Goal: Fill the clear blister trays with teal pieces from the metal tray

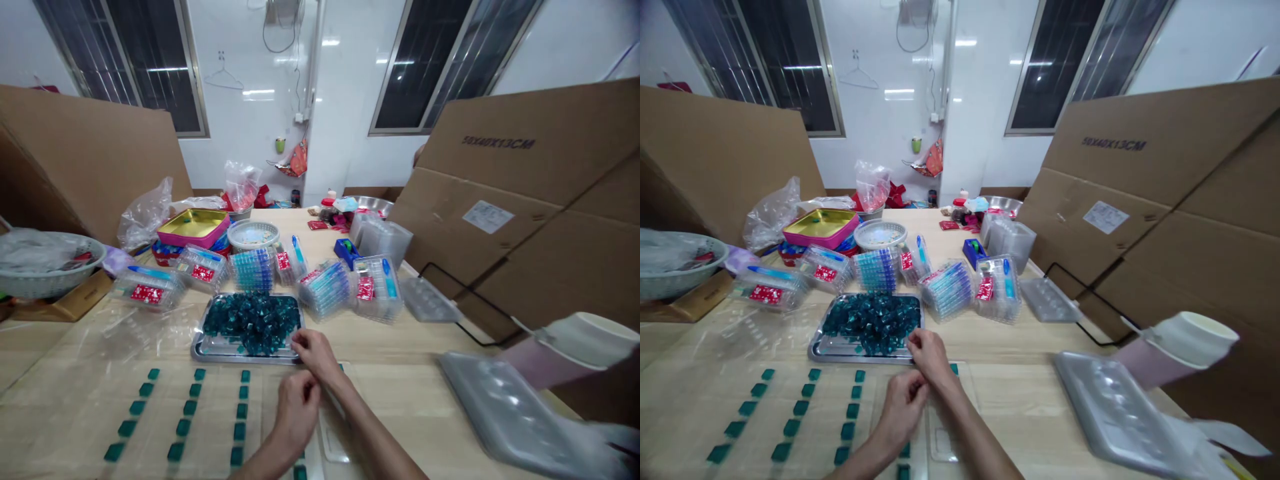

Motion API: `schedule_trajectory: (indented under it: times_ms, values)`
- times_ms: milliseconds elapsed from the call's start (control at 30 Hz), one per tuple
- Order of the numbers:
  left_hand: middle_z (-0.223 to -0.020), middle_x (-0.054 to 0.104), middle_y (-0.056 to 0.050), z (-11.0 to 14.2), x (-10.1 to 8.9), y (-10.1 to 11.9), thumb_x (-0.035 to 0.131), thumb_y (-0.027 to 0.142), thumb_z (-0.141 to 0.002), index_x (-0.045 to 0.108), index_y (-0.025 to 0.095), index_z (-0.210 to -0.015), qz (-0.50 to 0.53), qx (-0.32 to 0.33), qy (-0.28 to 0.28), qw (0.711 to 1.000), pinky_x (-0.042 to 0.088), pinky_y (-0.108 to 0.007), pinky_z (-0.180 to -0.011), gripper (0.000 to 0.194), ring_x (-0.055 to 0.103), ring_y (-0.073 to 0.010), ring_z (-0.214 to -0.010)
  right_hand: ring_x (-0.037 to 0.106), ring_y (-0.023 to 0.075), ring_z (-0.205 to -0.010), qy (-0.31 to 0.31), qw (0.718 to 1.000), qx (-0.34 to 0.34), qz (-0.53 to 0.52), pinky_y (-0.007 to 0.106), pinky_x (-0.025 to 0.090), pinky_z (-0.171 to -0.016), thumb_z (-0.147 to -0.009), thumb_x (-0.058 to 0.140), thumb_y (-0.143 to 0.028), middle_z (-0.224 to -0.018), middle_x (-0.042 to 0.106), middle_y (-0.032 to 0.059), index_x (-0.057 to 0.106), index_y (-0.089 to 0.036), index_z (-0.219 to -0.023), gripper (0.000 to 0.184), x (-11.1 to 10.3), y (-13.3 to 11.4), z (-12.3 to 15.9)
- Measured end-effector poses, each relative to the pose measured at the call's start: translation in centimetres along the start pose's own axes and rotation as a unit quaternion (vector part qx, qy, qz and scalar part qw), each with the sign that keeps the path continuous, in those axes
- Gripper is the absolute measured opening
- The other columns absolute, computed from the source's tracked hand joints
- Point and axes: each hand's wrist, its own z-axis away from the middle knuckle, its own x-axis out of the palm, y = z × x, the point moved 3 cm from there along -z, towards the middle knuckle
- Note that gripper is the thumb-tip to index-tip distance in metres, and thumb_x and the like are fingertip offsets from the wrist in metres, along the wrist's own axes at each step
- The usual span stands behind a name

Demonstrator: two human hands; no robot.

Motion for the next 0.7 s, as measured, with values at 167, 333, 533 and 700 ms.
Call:
schedule_trajectory:
  times_ms: [167,333,533,700]
  values:
    - [-0.053,0.053,0.002,-0.9,-4.0,-1.6,0.049,0.022,-0.074,0.057,0.017,-0.059,0.027,-0.026,0.056,0.998,0.032,-0.021,-0.048,0.018,0.048,-0.0115,-0.051,0.058,0.0188,-0.073,0.001,1.0,-0.006,-0.01,0.027,0.038,-0.068,-0.059,0.054,-0.007,-0.068,0.065,0.0037,0.063,-0.018,-0.07,0.018,2.1,-0.6,-2.2]
    - [-0.072,0.064,-0.002,-1.8,-4.6,-2.2,0.059,0.03,-0.069,0.062,0.017,-0.077,0.125,-0.053,0.109,0.985,0.043,-0.021,-0.054,0.016,0.059,-0.0153,-0.066,0.057,0.0138,-0.061,-0.043,0.993,0.006,-0.108,0.023,0.042,-0.057,-0.063,0.059,-0.016,-0.063,0.062,-0.0011,0.06,-0.017,-0.071,0.008,0.9,1.2,0.0]
    - [-0.06,0.059,0.001,-2.1,-0.6,0.0,0.065,0.024,-0.058,0.058,0.014,-0.068,0.286,-0.064,0.014,0.956,0.042,-0.021,-0.05,0.016,0.054,-0.0113,-0.054,0.05,0.0078,-0.047,-0.075,0.908,0.097,-0.401,0.02,0.04,-0.049,-0.054,0.078,-0.03,-0.053,0.055,-0.0065,0.056,-0.016,-0.067,0.029,-2.7,2.8,5.9]
    - [-0.053,0.053,0.005,-0.5,2.5,1.7,0.067,0.02,-0.053,0.054,0.015,-0.07,0.373,-0.117,-0.08,0.917,0.036,-0.018,-0.043,0.022,0.046,-0.0075,-0.045,0.054,0.0091,-0.052,-0.046,0.891,0.145,-0.428,0.021,0.041,-0.052,-0.054,0.08,-0.033,-0.061,0.062,-0.0025,0.063,-0.014,-0.07,0.031,-5.9,4.2,10.3]
